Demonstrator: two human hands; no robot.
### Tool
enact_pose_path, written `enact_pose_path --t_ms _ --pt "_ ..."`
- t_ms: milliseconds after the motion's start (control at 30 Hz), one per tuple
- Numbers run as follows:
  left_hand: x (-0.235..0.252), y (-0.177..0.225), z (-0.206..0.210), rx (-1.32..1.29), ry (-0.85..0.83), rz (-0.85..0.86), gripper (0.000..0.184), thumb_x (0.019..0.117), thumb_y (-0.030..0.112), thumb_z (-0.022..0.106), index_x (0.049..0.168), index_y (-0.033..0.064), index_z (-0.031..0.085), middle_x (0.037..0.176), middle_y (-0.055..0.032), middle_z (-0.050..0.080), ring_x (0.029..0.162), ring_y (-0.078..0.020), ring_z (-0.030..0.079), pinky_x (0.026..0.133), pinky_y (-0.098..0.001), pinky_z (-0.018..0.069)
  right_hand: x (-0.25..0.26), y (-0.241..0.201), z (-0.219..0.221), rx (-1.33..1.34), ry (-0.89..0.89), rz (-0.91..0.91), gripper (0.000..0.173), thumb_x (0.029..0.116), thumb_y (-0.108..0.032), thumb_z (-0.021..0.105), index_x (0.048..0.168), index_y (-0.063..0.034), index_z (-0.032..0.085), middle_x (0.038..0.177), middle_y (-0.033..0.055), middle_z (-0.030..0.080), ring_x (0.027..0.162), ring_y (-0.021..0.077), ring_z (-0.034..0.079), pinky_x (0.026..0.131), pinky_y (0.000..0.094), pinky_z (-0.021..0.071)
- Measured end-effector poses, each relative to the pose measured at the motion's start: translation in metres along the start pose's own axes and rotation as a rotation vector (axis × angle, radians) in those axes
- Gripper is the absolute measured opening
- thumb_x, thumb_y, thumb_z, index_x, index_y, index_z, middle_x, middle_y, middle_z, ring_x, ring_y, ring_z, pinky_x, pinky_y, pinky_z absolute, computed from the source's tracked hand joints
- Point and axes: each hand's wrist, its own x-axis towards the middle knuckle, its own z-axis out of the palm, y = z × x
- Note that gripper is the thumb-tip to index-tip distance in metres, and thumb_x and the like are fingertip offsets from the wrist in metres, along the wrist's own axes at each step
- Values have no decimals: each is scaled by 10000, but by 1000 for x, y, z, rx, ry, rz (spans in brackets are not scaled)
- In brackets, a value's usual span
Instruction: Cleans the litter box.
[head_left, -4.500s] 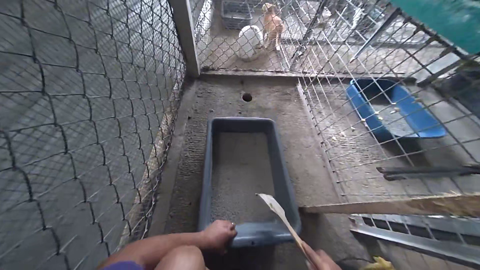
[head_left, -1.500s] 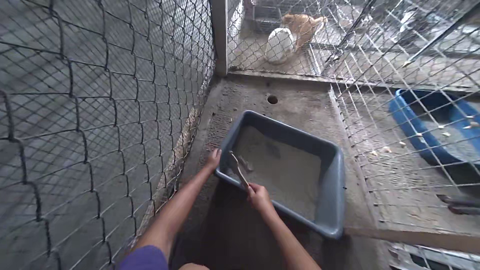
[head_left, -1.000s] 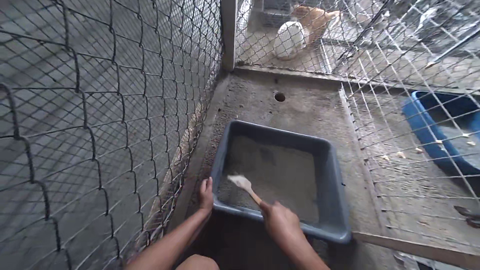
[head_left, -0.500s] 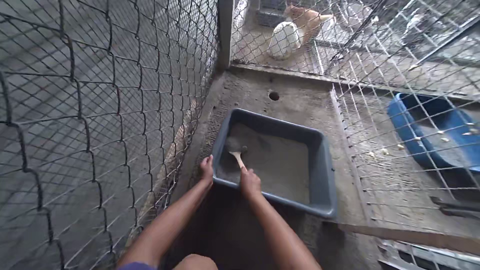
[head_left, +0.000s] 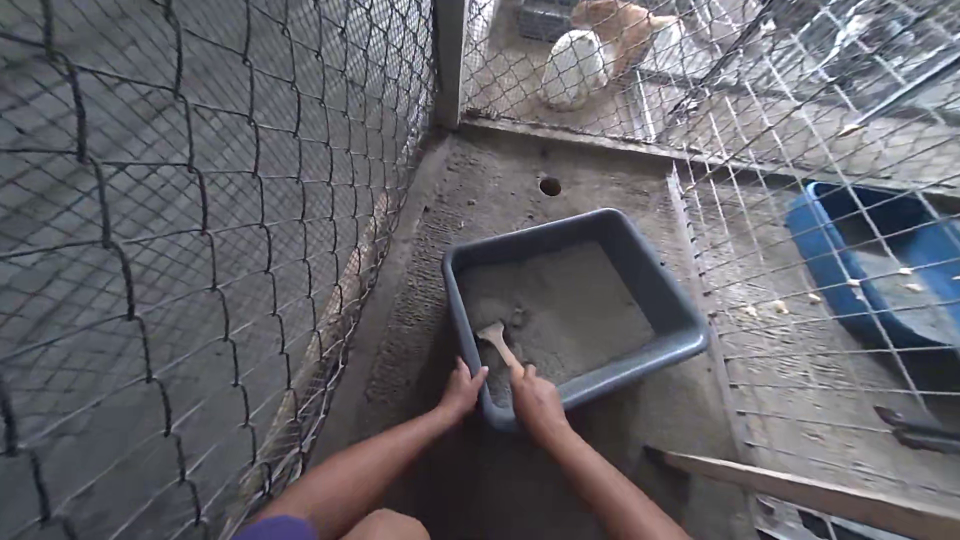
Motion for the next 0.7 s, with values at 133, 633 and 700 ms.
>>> enact_pose_path --t_ms 133,633,700 --pt "2 -6 -2 -33 -34 52 758 1078 287 545 1556 -148 150 1447 -368 483 1377 -400 510 1176 -472 379 55 -30 -2 115 48 41 570 1044 -84 498 1595 -65 352 1465 300 497 1150 464 654 951 572 547" --pt "4 -10 -2 -168 -71 64 681 1075 271 551 1526 -137 244 1385 -350 533 1297 -383 570 1124 -479 434 -70 50 -26 136 -147 56 409 1109 -234 447 1500 -196 560 1351 233 643 1238 421 626 1041 589 479" --pt "4 -11 -2 -170 -71 68 679 1078 271 544 1530 -132 237 1384 -348 535 1289 -382 576 1116 -481 442 -55 29 -5 4 -127 65 466 1089 -147 434 1555 -150 455 1387 282 577 1150 470 650 950 600 524"
